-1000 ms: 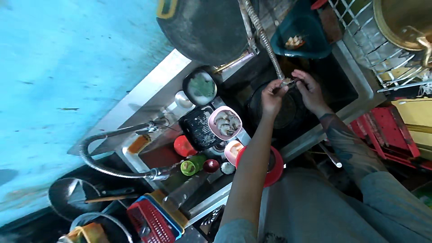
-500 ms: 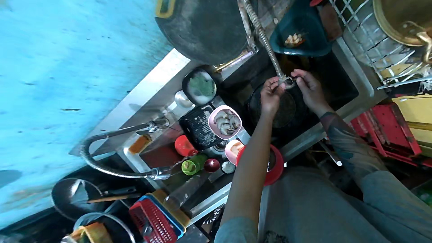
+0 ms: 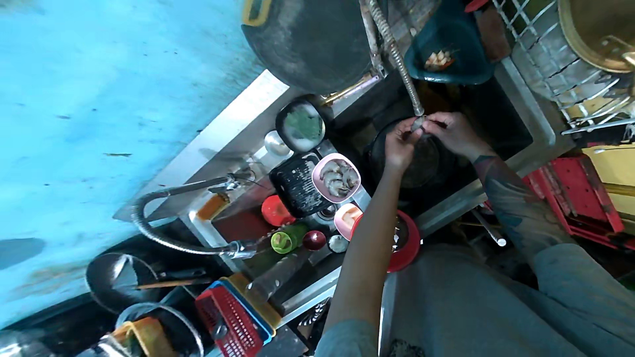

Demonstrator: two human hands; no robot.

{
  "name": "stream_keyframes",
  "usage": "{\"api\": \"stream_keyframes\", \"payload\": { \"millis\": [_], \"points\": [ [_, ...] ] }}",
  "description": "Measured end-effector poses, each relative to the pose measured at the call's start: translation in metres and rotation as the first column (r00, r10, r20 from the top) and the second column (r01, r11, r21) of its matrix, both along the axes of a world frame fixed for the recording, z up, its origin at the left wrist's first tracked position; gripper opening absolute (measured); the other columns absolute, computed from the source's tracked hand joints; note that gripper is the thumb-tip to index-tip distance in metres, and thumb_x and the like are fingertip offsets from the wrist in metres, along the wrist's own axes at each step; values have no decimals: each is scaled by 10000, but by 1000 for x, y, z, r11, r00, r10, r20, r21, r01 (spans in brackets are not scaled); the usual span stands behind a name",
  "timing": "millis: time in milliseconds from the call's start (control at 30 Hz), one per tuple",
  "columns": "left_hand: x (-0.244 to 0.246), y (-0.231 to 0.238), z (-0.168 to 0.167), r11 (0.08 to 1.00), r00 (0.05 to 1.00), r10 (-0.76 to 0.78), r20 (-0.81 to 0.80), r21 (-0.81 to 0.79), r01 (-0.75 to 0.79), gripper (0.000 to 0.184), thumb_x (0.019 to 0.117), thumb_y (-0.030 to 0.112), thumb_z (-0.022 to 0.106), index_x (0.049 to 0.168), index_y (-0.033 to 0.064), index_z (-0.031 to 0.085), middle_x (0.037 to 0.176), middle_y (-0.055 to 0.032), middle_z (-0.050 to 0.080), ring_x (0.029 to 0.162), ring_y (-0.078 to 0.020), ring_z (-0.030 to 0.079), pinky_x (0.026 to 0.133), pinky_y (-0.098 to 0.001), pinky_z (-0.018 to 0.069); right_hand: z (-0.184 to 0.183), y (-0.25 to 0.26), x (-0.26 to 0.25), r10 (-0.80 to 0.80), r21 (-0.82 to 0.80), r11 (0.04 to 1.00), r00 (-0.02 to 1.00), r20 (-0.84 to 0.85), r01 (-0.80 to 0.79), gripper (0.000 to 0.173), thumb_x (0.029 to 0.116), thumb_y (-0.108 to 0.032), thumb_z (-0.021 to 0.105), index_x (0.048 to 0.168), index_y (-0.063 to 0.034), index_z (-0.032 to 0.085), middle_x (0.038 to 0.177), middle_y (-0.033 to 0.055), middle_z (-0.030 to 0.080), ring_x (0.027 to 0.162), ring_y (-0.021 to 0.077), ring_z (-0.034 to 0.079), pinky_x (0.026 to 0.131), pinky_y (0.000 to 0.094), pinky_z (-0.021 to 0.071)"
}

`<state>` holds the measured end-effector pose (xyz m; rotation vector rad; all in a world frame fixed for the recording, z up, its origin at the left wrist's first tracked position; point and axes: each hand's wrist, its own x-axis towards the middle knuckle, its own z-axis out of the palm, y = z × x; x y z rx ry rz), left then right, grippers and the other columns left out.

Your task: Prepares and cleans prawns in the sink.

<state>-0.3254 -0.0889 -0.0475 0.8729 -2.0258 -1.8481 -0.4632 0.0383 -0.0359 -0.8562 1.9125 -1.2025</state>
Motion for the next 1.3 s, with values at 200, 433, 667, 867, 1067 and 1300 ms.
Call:
{"api": "stream_keyframes", "payload": {
  "millis": [200, 433, 667, 867, 1067, 1300],
  "points": [
    [7, -5, 0, 996, 995, -53, 87, -71, 60, 286, 959, 71, 694, 1244, 44, 698, 1122, -88, 731, 966, -139, 704, 892, -335, 588, 4, -5, -3, 92, 96, 991, 996, -6, -91, 348, 1067, -374, 551, 1121, -75, 722, 954, 55, 714, 873, 125, 679, 858, 362, 570],
    [17, -7, 4, 989, 981, -79, 178, -111, 100, 272, 979, 123, 683, 1243, 60, 695, 1099, -91, 725, 942, -148, 704, 885, -352, 590, 2, -2, -3, 137, 121, 983, 990, 11, -138, 277, 1073, -265, 552, 1191, -45, 674, 1084, 104, 702, 985, 163, 689, 938, 372, 567],
    [19, -1, 6, 1000, 993, -19, 119, -14, 21, 270, 964, 138, 719, 1219, 50, 714, 1083, -84, 742, 912, -142, 717, 853, -339, 608, 9, -1, 2, 1, 101, 995, 995, -96, 8, 265, 1073, -286, 539, 1174, -98, 695, 1069, 53, 725, 999, 122, 697, 951, 358, 566],
    [-3, 7, 9, 966, 993, 120, 5, 229, -118, 338, 961, 102, 716, 1283, 16, 662, 1069, -101, 729, 915, -173, 710, 843, -345, 608, 2, 5, 3, -156, -135, 980, 987, -46, 148, 204, 1033, -194, 630, 1171, -61, 699, 1100, 46, 735, 1038, 103, 699, 963, 304, 578],
    [-5, 13, 0, 937, 983, 154, -97, 329, -114, 345, 952, 34, 700, 1289, -7, 643, 1141, -114, 719, 1051, -185, 691, 955, -352, 573, 2, 15, 5, -180, -159, 971, 984, 12, 179, 203, 1001, -174, 677, 1157, -49, 705, 1096, 59, 731, 1033, 120, 697, 945, 314, 584],
    [10, 7, -1, 948, 979, 167, -116, 292, -127, 322, 944, 31, 703, 1258, -7, 646, 1143, -116, 705, 1058, -195, 679, 952, -368, 572, 1, 7, 8, -129, -180, 976, 992, -16, 124, 210, 1010, -195, 662, 1160, -58, 714, 1136, 53, 731, 1094, 113, 685, 999, 324, 565]
  ]
}}
